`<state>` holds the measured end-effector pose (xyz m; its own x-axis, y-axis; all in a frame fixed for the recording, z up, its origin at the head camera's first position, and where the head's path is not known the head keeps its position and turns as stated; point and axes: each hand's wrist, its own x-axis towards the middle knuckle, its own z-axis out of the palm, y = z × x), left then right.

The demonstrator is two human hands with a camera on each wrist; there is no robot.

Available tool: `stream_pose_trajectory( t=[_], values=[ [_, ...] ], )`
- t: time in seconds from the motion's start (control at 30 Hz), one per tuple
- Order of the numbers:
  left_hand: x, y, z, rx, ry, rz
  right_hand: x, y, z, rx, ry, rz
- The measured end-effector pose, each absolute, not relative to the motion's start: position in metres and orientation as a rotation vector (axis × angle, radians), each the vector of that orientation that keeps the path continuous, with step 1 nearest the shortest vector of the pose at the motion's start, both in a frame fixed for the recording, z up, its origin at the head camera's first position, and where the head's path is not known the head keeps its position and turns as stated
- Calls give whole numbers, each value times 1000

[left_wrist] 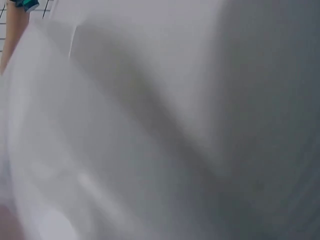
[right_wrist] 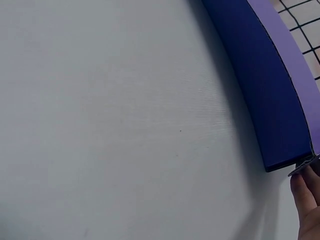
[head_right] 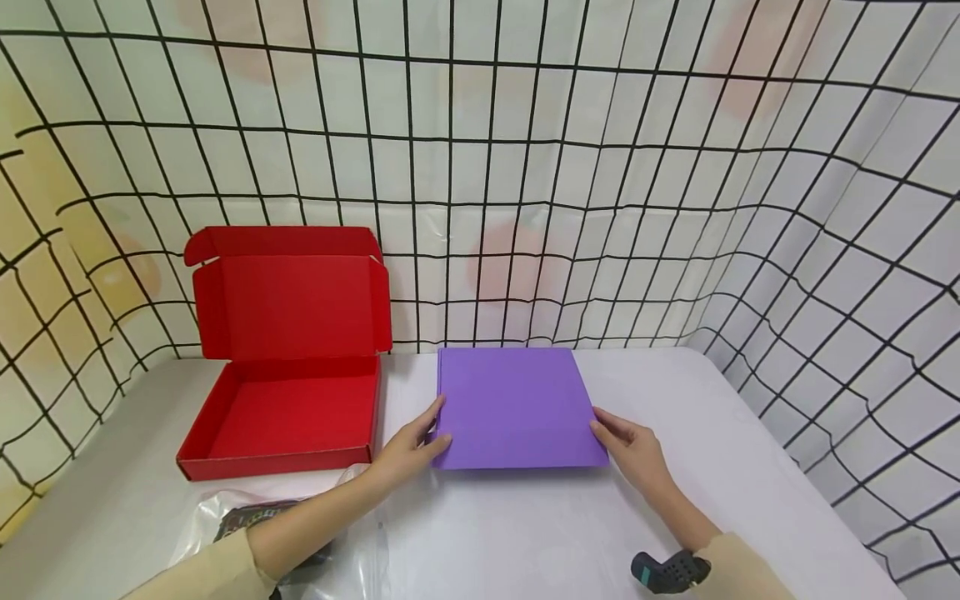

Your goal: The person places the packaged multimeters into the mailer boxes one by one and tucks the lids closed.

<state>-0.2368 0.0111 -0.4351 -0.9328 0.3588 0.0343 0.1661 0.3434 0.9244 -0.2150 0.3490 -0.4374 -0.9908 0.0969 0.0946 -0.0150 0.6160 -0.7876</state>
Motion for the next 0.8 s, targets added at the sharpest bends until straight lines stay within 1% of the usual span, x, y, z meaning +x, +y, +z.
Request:
stream_pose_trajectory(
  t=[0.17, 0.33, 0.5, 0.6, 0.8],
  values=[
    [-230, 13, -437, 439, 2390, 1667, -210, 350, -438, -62, -2719, 1305],
    [-223, 12, -439, 482, 2344, 1707, -204, 348, -435, -102, -2768, 1279],
    [-214, 10, -438, 526, 2382, 1666, -199, 345, -432, -90, -2772, 1410],
    [-210, 9, -436, 506, 2385, 1662, -197, 344, -429, -99, -2771, 1508],
    [-208, 9, -436, 448, 2366, 1680, -196, 342, -424, -144, -2805, 1564]
  ],
)
